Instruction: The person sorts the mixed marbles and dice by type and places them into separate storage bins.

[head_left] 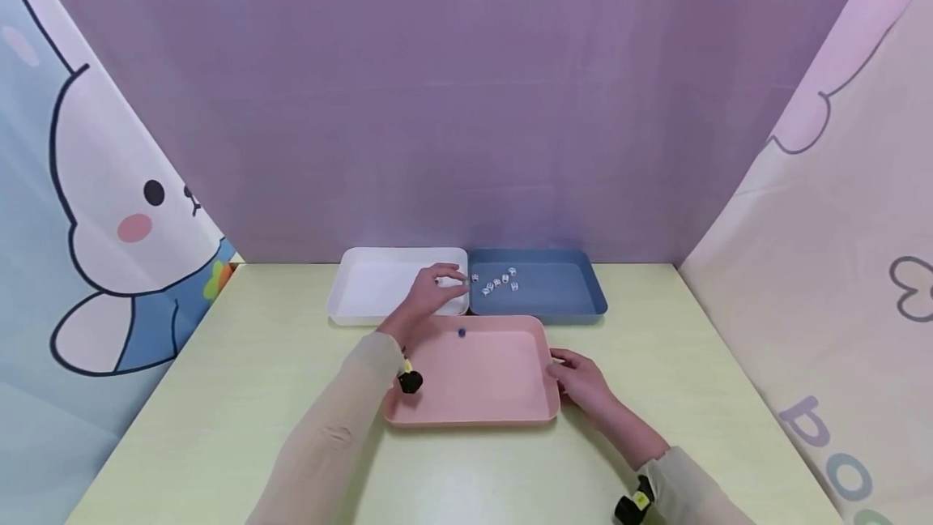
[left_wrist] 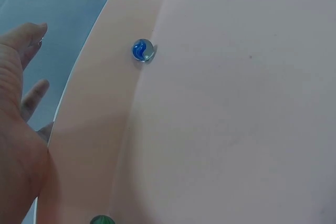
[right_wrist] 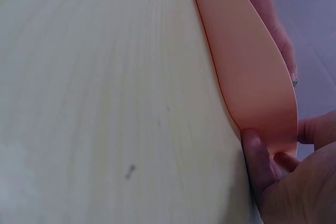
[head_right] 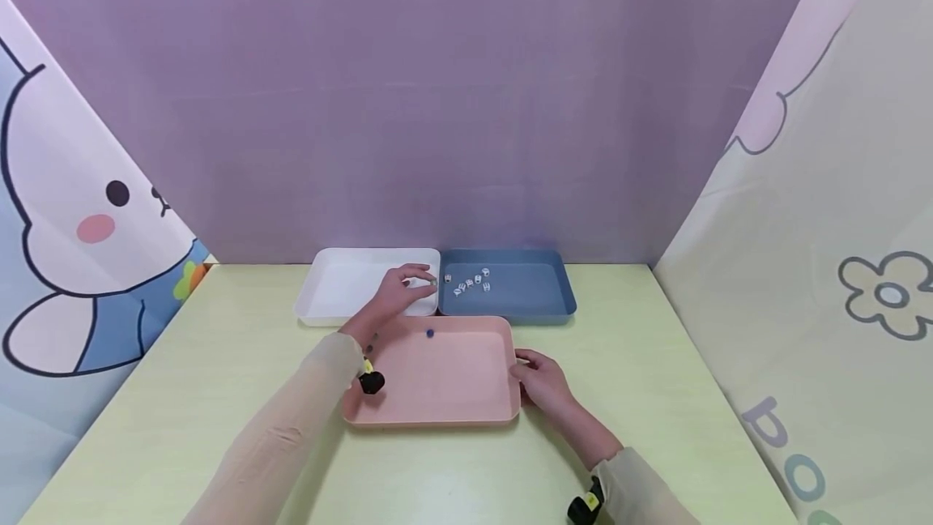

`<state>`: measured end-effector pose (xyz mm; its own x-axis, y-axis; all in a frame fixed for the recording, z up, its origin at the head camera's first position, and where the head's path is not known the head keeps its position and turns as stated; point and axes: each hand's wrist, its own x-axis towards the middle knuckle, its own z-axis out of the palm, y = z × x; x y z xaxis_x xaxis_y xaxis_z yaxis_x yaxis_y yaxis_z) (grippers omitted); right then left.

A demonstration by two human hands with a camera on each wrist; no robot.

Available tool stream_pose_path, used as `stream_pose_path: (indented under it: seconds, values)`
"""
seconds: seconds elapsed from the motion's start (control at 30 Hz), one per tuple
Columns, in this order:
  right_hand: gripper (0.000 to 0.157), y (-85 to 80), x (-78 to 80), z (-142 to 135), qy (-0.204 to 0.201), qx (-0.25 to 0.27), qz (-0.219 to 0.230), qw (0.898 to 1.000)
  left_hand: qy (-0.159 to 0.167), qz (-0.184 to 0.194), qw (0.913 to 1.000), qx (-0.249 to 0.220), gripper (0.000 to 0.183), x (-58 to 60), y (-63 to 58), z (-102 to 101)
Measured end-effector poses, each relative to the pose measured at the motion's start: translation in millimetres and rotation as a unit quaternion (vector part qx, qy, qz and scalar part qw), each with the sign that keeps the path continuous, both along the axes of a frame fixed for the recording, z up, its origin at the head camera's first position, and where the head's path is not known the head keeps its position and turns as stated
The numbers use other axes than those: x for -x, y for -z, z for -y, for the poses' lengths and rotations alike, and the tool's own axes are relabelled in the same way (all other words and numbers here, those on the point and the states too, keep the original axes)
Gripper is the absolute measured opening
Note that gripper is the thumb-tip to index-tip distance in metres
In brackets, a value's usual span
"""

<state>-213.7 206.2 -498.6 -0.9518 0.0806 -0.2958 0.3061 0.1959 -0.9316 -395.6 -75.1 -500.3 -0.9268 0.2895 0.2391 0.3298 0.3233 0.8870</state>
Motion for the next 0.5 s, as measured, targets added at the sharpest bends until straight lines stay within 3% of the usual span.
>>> stream_pose_path:
  seconds: [0.27, 0.5]
  values:
    - [0.043, -1.7, 0.2, 0.1, -0.002, -0.002, -0.001, 1.000, 0.004, 0.021, 0.9996, -0.017, 0.033, -1.0, -2.0, -0.9]
    - [0.042, -0.9, -0.6, -0.7, -0.003, -0.001, -0.003, 1.000, -0.002, 0.015, 0.9998, -0.014, 0.029, -1.9, -2.4, -2.1]
